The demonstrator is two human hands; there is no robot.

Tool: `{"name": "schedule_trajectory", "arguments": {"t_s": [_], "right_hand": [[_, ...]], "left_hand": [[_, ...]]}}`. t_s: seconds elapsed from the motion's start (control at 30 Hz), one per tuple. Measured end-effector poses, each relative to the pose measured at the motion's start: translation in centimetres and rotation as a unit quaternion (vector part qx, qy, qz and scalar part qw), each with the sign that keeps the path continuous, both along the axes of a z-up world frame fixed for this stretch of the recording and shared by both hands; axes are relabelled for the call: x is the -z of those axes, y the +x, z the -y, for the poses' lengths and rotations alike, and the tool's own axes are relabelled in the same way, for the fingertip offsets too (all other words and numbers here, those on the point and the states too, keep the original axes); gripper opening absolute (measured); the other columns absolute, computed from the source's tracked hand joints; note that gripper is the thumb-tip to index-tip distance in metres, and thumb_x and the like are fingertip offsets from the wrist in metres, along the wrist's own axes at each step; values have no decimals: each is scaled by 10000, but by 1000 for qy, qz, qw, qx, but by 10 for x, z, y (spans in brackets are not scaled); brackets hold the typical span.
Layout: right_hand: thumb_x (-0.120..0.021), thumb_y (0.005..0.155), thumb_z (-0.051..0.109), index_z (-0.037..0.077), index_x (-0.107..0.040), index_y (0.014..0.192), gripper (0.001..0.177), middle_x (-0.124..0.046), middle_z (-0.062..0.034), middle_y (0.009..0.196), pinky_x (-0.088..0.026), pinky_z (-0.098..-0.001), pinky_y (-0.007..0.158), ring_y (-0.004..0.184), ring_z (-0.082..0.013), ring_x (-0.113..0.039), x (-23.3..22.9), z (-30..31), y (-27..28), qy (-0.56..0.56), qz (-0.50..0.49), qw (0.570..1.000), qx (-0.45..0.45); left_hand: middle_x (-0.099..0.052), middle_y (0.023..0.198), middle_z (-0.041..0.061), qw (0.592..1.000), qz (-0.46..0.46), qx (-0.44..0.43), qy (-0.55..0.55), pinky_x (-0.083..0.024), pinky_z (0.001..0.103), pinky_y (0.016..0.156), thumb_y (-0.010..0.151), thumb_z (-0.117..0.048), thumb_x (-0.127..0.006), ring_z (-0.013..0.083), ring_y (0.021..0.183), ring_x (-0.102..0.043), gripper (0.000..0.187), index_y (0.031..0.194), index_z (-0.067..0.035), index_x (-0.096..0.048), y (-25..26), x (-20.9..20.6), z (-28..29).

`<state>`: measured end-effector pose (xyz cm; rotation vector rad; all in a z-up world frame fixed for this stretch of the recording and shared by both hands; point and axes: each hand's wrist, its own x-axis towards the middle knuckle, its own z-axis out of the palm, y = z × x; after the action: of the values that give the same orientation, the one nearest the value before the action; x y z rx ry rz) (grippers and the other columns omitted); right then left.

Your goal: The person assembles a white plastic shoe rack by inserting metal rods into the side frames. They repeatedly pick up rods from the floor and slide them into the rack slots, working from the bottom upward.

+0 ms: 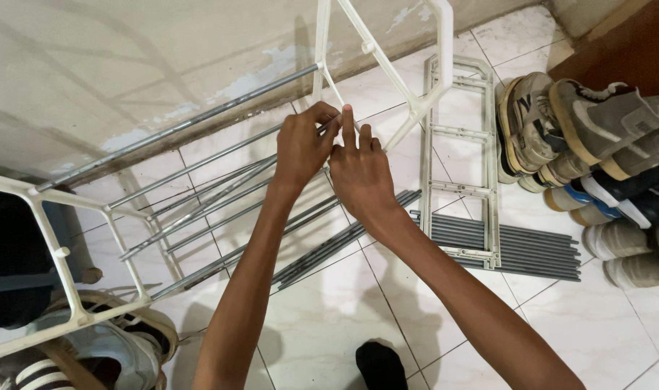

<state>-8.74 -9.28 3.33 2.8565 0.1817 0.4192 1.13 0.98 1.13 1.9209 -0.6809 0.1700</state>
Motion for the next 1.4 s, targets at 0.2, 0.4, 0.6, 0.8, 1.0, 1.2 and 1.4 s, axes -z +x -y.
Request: {"name": "schedule_trajectory", "arguments": {"t_s": [0.2,0.4,0.6,0.8,1.0,1.2,1.4], "right_hand": [[-730,767,113,-31,-734,807,150,-458,-381,1468,-581,-490,904,1147,-474,-622,-2,0,1,12,-1,1000,7],[-729,788,116,-46,-733,813,164,-469,-401,1468,-582,-458,883,1118,-476,-629,-3,-3,0,-11,-10,1000,5],[-716,818,123,-32,-726,777,160,-457,-383,1486,-584,-466,888,1108,-471,-631,-2,2,2,16,-5,1000,0],[-704,812,113,-28,-739,811,146,-418,-386,1502,-576,-465,893,1134,-471,-625,1,2,1,10,-1,1000,2],[-706,801,110,-18,-732,789,131,-420,-382,1512,-576,-455,872,1149,-470,-616,-1,7,3,16,-16,1000,14],[-712,877,141,-15,-719,909,159,-438,-368,1504,-568,-496,915,1203,-476,-600,3,-1,3,44,16,998,30],[-726,889,171,-82,-473,1442,659,-490,-321,1469,-508,-534,1064,1285,-439,-596,-2,-12,6,157,149,976,-5]], "left_hand": [[-737,836,61,997,61,-35,29,-510,393,537,953,-209,-737,248,613,-697,111,932,-111,-689,-9,-7,1],[-688,823,46,986,158,-38,42,-503,408,534,945,-182,-731,276,688,-681,72,1010,-150,-725,-7,1,-4],[-724,760,89,993,97,-30,51,-523,415,564,983,-210,-710,293,635,-680,80,992,-132,-728,-4,13,4],[-727,750,135,996,60,2,71,-501,435,540,985,-183,-680,330,615,-682,112,1014,-92,-737,-1,2,-4],[-760,789,116,998,48,19,39,-539,394,594,1000,-160,-660,278,700,-743,145,1097,-78,-730,2,-3,-23],[-739,748,179,997,-28,20,66,-494,395,541,949,-173,-770,299,575,-699,190,1093,-55,-732,-4,-24,-40],[-778,937,180,995,-22,92,-21,-582,361,617,942,-54,-755,292,789,-784,216,1060,-9,-580,-11,-32,-46]]}}
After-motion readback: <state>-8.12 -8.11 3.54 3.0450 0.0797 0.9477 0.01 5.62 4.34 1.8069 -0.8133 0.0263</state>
